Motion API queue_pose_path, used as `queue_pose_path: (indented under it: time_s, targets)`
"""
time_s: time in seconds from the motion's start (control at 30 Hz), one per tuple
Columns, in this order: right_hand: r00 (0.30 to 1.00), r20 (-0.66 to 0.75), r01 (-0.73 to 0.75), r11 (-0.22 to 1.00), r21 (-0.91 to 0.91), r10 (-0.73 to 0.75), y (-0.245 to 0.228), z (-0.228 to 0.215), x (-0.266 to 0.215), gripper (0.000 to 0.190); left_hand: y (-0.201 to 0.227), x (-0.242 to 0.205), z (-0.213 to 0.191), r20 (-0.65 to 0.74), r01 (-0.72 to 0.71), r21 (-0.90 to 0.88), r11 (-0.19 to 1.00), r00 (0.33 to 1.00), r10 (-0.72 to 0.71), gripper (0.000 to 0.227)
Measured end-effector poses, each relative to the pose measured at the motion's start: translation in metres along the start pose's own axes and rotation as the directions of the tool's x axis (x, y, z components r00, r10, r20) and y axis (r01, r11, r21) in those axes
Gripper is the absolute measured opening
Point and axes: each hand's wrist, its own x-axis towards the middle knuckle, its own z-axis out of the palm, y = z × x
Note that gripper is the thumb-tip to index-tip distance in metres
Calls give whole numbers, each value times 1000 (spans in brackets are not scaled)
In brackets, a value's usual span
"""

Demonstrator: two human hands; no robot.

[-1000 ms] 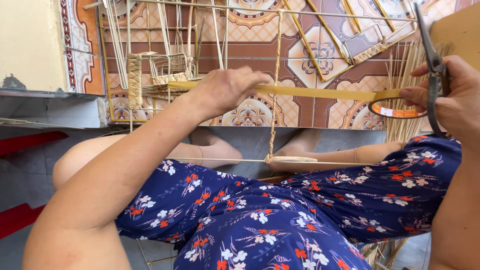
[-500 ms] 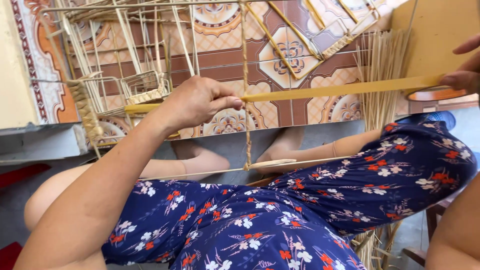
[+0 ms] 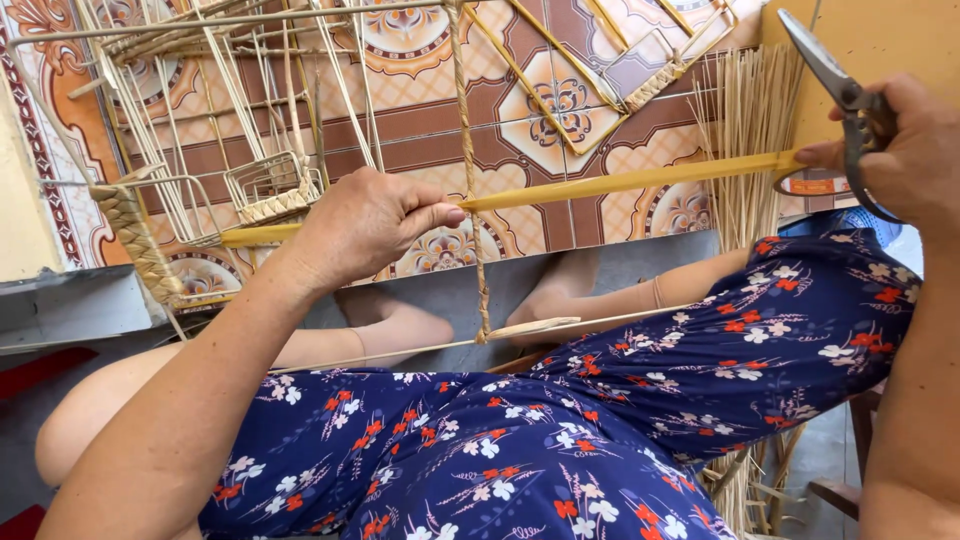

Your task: The recorder uses scissors and adhesive tape to assemble a small bamboo stick structure.

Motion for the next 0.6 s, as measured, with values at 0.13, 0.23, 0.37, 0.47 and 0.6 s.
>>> queue_pose_path:
  time_s: [0.13, 0.23, 0.37, 0.47, 0.6]
  targets:
    - [999, 12, -30, 999, -41, 31, -14, 4, -1, 40, -1, -3, 4, -87, -85, 85, 993, 992, 93, 30]
    - [999, 38, -2, 1000, 7, 2, -18, 9, 0, 36, -5, -6, 12, -178, -159, 168, 973, 966, 188, 28]
    - [974, 229, -81, 936, 342, 1, -31, 15, 7, 33, -11, -9, 20, -301, -280, 273, 920, 884, 358, 24]
    - [962, 262, -41, 908, 418, -78, -32, 15, 8, 39, -13, -8, 20, -306, -282, 312, 907, 874, 378, 21]
    - [962, 224, 27, 876, 482, -154, -15, 27, 8, 39, -43, -5, 46, -160, -150, 537, 830, 948, 275, 18]
